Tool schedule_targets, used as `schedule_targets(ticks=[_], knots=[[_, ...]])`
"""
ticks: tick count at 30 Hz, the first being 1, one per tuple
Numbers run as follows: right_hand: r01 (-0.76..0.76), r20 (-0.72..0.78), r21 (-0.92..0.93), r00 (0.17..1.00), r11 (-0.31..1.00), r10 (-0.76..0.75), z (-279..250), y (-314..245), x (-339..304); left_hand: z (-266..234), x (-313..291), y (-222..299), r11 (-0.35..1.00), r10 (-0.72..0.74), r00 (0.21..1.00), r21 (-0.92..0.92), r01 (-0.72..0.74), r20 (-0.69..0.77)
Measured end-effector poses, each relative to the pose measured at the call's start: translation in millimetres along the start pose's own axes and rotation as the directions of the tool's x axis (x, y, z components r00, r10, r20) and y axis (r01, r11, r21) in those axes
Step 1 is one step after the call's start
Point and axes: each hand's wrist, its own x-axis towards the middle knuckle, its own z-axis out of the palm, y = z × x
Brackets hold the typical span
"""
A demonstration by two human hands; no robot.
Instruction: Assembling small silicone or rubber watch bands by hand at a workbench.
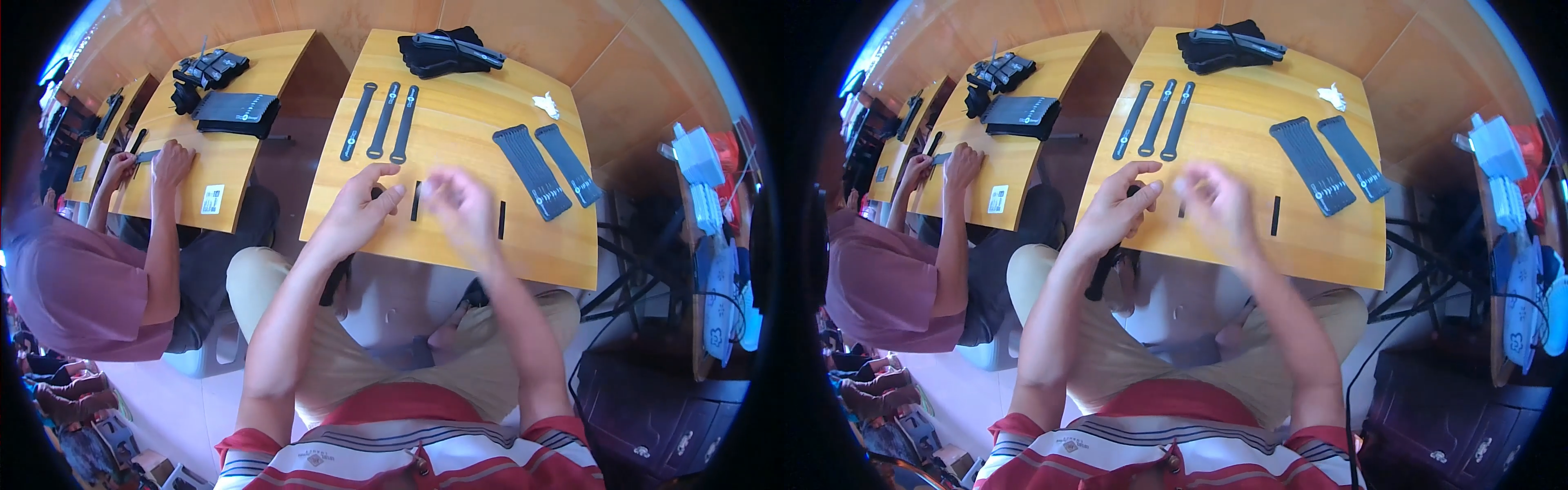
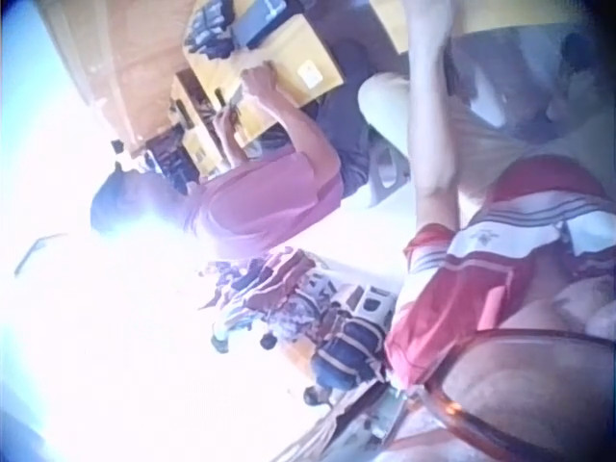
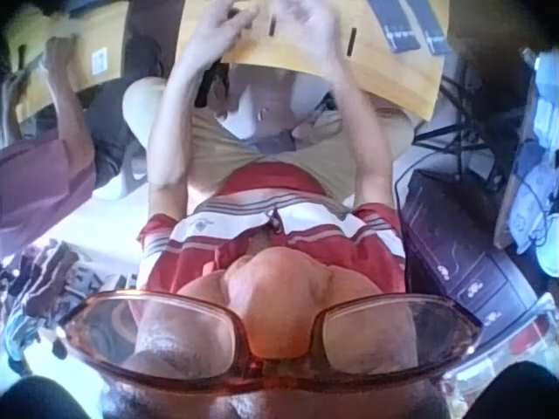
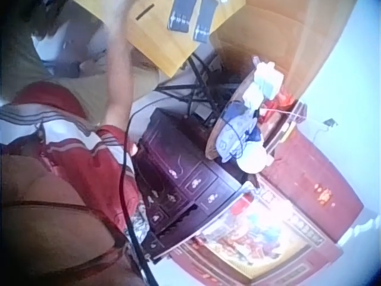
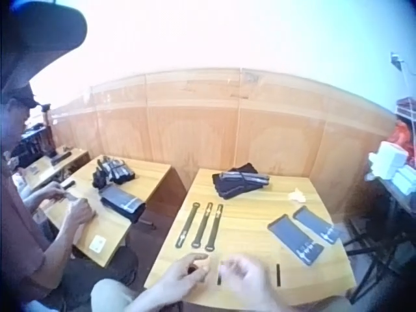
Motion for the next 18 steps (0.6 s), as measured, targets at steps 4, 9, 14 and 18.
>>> schedule_targets(ticks=[4, 9, 14, 18], knots=[[-0.065, 0.243, 0.379, 0.969, 0.923, -0.032, 51, -13, -101, 22, -51, 16, 0.790, -0.022, 0.999, -0.613, 0.001, -0.025], [-0.088, 0.145, 0.547, 0.989, 0.833, 0.010, 39, -19, -125, 41, -92, 1, 0.487, 0.001, 0.997, -0.871, -0.067, -0.076], [-0.137, 0.236, 0.538, 0.972, 0.831, 0.007, 6, -17, -139, 44, -122, -13, 0.528, 0.107, 0.993, -0.849, -0.009, 0.056], [-0.167, 0.351, 0.432, 0.936, 0.886, 0.005, -21, -5, -156, 44, -137, -17, 0.731, 0.222, 0.968, -0.677, -0.086, 0.116]])
